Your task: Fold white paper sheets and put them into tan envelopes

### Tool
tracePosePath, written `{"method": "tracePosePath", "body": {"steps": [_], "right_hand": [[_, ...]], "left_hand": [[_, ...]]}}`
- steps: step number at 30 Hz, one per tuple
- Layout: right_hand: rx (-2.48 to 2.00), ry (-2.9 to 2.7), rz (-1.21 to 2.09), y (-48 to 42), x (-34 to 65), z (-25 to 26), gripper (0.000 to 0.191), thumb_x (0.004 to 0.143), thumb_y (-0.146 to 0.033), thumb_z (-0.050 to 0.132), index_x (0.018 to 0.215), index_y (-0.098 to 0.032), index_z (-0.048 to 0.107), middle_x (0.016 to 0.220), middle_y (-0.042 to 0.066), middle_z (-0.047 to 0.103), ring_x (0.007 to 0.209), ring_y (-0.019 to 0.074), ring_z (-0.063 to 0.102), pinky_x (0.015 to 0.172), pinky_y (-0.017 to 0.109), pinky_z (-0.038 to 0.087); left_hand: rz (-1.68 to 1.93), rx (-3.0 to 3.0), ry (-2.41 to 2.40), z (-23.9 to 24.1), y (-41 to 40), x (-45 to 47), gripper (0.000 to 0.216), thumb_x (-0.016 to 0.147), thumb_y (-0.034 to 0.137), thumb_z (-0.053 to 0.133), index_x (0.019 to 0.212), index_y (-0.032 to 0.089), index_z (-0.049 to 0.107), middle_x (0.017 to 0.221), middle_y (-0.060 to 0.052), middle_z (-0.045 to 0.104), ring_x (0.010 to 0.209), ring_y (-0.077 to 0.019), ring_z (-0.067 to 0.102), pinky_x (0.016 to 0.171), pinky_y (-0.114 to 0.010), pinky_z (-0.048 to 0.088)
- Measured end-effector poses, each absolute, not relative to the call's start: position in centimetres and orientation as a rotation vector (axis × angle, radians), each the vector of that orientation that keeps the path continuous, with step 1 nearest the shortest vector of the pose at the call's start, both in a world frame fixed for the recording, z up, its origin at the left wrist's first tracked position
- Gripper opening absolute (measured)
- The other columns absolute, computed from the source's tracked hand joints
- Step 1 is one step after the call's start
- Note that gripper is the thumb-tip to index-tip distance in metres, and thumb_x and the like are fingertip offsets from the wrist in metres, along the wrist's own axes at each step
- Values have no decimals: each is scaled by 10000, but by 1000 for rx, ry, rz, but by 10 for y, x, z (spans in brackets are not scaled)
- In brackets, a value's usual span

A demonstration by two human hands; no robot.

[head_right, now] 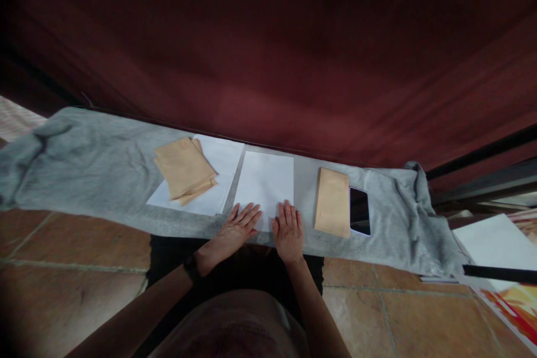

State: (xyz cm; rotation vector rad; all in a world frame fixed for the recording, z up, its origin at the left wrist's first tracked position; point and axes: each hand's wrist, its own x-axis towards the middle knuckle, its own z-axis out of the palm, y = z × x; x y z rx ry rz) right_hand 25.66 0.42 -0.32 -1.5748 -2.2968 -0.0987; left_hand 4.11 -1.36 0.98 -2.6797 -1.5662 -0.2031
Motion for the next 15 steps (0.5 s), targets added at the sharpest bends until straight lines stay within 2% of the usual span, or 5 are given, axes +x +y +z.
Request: {"method": "tracePosePath", "body": {"steps": [4,9,15], "right_hand": [[-1565,-2291,-84,4,257,-4,530,1066,-344,356,1562,-157,332,1600,149,359,1476,265,351,1191,495,300],[-1565,-2287,-86,4,256,-2,528,1069,-356,350,1556,-153,347,1595,152,371,1471,272,358,1187,500,302],[-1560,-2295,-94,4,256,-1,526,1068,-341,358,1556,-149,344,1599,160,360,1473,272,356,1184,500,312]], "left_hand": [[-164,-2705,-1522,16,-16,37,456,1013,208,422,1468,200,452,1568,-112,437,1483,-256,347,1220,-560,255],[-103,-2716,-1466,22,-21,35,558,927,24,373,1459,176,444,1562,-130,440,1466,-248,377,1212,-528,299],[-94,-2721,-1426,23,-25,36,599,862,-29,377,1437,126,446,1545,-179,449,1452,-252,400,1202,-501,328]]}}
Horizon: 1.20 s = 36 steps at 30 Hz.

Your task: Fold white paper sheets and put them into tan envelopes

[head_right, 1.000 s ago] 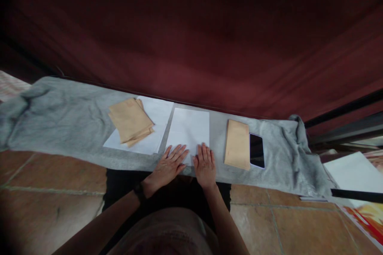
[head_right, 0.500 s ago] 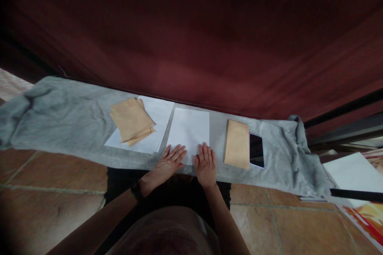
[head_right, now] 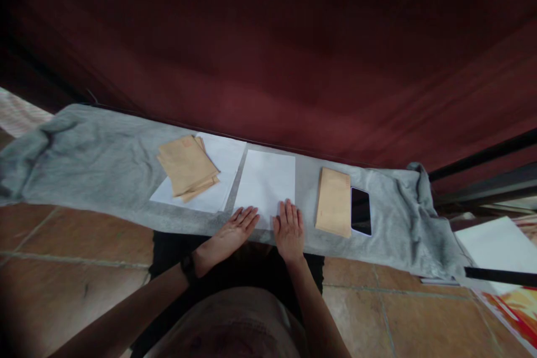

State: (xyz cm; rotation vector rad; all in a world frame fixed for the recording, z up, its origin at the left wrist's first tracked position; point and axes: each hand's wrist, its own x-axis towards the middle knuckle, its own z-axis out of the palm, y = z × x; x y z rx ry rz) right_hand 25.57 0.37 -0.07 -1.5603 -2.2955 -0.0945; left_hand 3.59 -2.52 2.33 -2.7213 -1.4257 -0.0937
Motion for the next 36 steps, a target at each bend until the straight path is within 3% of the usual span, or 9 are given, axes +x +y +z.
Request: {"method": "tracePosePath", "body": {"steps": [19,24,31,36], "right_hand": [[-1564,-2295,-35,4,257,-2,528,1068,-372,342,1537,-132,377,1589,170,381,1466,284,353,1178,515,308],[-1620,-2240,-2,5,251,-1,517,1059,-356,360,1518,-124,406,1556,183,431,1451,308,374,1177,562,287],[-1435,-2265,163,11,225,6,534,1067,-320,312,1556,-105,315,1595,178,367,1501,253,297,1175,492,352],[-1441,-2367,158,12,213,7,514,1073,-339,309,1525,-109,392,1598,158,368,1497,257,308,1197,480,319]], "left_hand": [[-149,-2787,-1398,25,-24,26,623,891,5,388,1496,156,371,1561,-170,428,1476,-218,357,1227,-472,258],[-100,-2795,-1415,29,-25,26,600,889,6,394,1471,148,427,1562,-159,429,1479,-233,351,1231,-473,242],[-206,-2730,-1487,28,-27,38,460,1014,268,415,1446,117,466,1561,-182,421,1482,-258,347,1238,-488,232],[-264,-2710,-1526,21,-26,43,586,998,420,489,1479,91,424,1593,-190,363,1514,-270,269,1252,-479,215]]}}
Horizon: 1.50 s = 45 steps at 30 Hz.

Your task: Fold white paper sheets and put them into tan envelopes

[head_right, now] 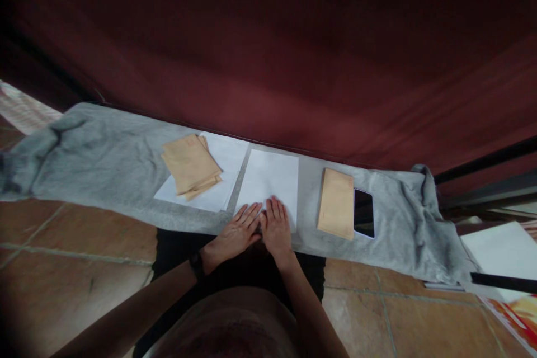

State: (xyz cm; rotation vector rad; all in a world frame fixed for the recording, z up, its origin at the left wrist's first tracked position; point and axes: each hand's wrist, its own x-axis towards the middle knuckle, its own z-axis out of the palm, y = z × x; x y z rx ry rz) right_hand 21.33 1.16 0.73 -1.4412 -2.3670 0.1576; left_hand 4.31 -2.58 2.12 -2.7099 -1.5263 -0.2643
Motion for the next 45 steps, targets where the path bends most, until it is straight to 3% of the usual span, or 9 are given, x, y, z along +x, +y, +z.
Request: {"method": "tracePosePath", "body": {"steps": [13,32,45], "right_hand": [[-1550,-2349,-62,5,241,2,519,1067,-360,355,1554,-182,359,1625,143,304,1480,278,341,1194,495,279],[-1623,-2261,-168,-2,269,-9,543,1068,-411,355,1547,-155,369,1575,158,408,1449,283,386,1184,493,274],[-1724,-2230,-155,-6,278,-9,564,1070,-440,311,1537,-132,384,1560,144,437,1444,285,388,1194,489,245]], "left_hand": [[-300,-2703,-1533,15,-25,41,680,988,532,485,1527,137,360,1625,-166,306,1527,-271,225,1251,-490,199],[-407,-2449,-1788,6,-28,37,743,992,507,454,1562,62,281,1607,-190,316,1519,-288,243,1244,-471,240],[-458,-2333,-1952,8,-26,37,656,1008,438,413,1519,30,364,1580,-211,363,1504,-296,286,1229,-464,269]]}}
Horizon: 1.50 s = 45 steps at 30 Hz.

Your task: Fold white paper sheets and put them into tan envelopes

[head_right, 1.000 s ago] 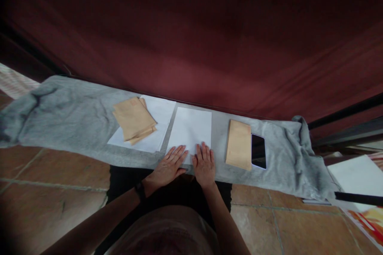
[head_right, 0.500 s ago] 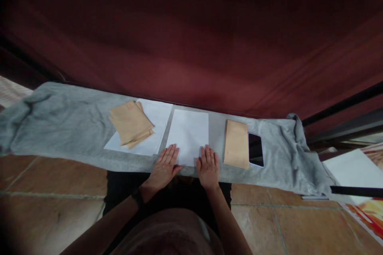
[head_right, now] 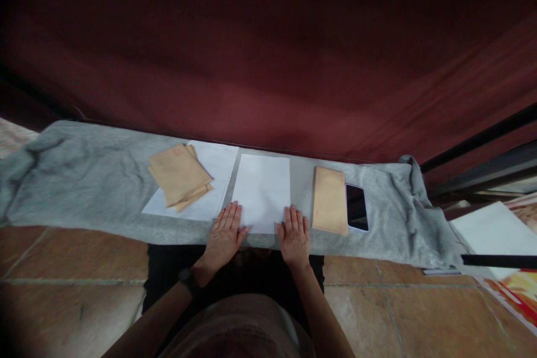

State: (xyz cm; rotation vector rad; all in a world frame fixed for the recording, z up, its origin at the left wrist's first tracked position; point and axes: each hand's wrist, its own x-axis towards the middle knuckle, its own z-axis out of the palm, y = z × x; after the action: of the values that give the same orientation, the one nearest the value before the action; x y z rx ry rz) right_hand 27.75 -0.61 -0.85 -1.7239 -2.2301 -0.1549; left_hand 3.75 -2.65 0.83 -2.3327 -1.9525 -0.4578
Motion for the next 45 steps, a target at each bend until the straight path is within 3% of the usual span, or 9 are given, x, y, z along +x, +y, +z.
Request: {"method": "tracePosePath", "body": {"steps": [16,22,30,45], "right_hand": [[-1774,-2165,-48,-6,275,-7,566,1065,-432,316,1550,-143,359,1568,145,425,1458,298,370,1187,516,281],[-1614,-2153,82,5,251,6,560,1066,-352,317,1569,-110,285,1604,177,350,1498,277,299,1177,524,330],[-1458,-2314,231,22,204,11,494,1064,-286,297,1488,-80,447,1559,152,439,1479,224,343,1213,441,302],[-1623,-2290,99,28,219,7,504,1066,-349,332,1518,-146,422,1591,142,383,1473,266,347,1203,487,265]], "left_hand": [[-454,-2232,-2080,9,-20,40,538,1014,323,360,1463,45,466,1532,-199,445,1445,-298,408,1206,-484,314],[-525,-2300,-2027,16,-8,50,527,1024,290,345,1501,79,418,1567,-169,403,1499,-269,304,1227,-487,291],[-444,-2512,-1912,13,7,71,599,955,103,288,1553,68,306,1590,-170,372,1513,-237,263,1226,-470,296],[-458,-2391,-1994,13,18,59,573,1023,327,341,1518,42,372,1584,-172,370,1516,-254,256,1243,-463,245]]}}
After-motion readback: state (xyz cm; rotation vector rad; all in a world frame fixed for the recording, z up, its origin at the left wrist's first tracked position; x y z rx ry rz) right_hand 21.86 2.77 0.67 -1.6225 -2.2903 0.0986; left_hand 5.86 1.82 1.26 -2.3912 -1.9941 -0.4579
